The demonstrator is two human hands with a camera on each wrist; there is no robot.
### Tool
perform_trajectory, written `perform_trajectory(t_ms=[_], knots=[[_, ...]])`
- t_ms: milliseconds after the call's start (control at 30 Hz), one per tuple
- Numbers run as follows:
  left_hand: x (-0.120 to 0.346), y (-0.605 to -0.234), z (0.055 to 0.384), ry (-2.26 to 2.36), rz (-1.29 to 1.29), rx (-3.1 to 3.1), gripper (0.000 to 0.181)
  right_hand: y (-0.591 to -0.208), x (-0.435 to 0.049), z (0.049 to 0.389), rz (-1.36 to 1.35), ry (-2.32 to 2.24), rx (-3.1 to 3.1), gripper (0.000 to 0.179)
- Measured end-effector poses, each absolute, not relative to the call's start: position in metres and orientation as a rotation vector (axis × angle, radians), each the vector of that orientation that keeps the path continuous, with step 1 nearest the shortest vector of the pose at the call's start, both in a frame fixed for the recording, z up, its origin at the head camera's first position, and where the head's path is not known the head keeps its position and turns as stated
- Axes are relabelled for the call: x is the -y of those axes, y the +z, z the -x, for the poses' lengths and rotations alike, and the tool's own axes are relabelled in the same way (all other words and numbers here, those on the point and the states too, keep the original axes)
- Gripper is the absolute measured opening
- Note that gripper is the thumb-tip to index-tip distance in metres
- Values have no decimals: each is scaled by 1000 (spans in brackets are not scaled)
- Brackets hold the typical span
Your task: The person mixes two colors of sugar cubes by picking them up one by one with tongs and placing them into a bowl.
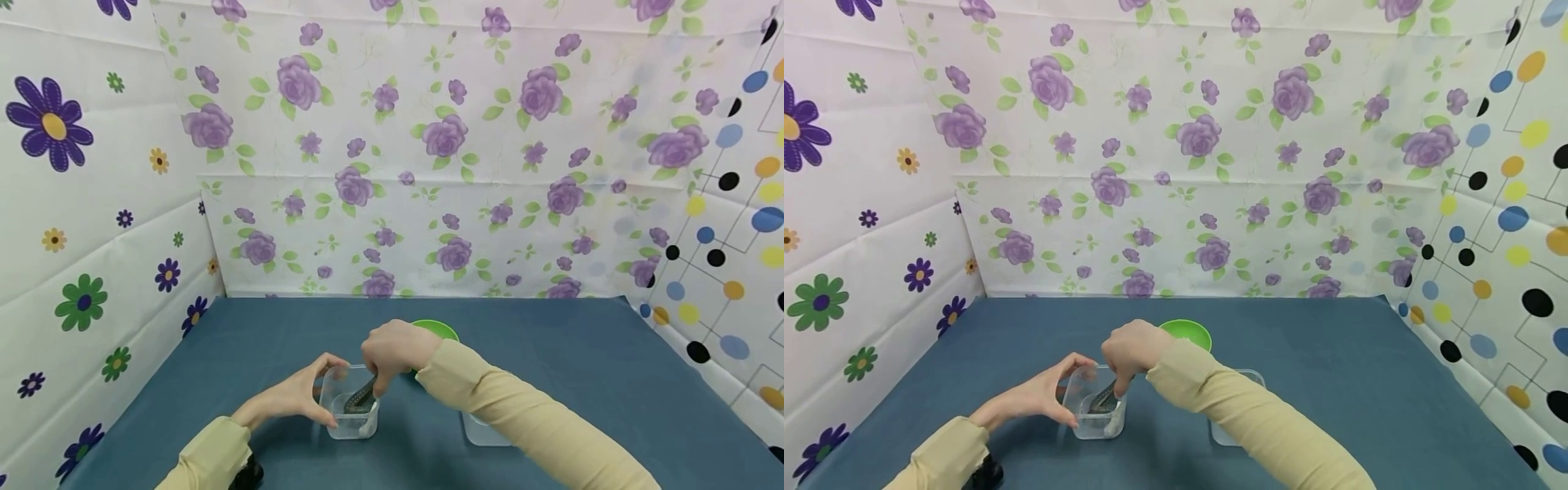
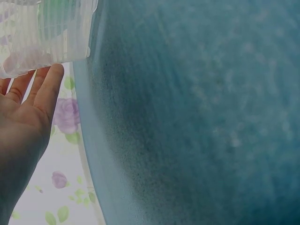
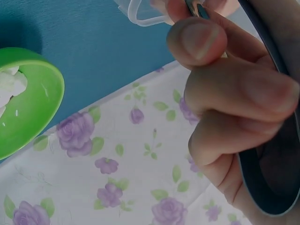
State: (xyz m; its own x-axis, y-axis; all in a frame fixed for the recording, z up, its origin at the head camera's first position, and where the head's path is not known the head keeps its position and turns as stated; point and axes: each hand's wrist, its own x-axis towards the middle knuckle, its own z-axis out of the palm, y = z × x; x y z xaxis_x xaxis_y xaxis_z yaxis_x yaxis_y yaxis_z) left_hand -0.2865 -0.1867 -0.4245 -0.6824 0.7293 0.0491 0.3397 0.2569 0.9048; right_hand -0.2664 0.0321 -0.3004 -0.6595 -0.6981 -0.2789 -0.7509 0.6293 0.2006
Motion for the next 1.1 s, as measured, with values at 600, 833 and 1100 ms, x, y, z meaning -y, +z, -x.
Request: perform_trajectory(t_ms=[600,833,1100], knots=[[188,-424,287,1408,-983,-2130,70,-313,-16,261,1210,630,-2680,31],[187,-423,286,1414,-981,-2128,70,-316,-15,258,1172,637,-2685,29],[187,-425,287,1420,-1000,-2122,71,-317,-16,257,1185,650,-2690,30]])
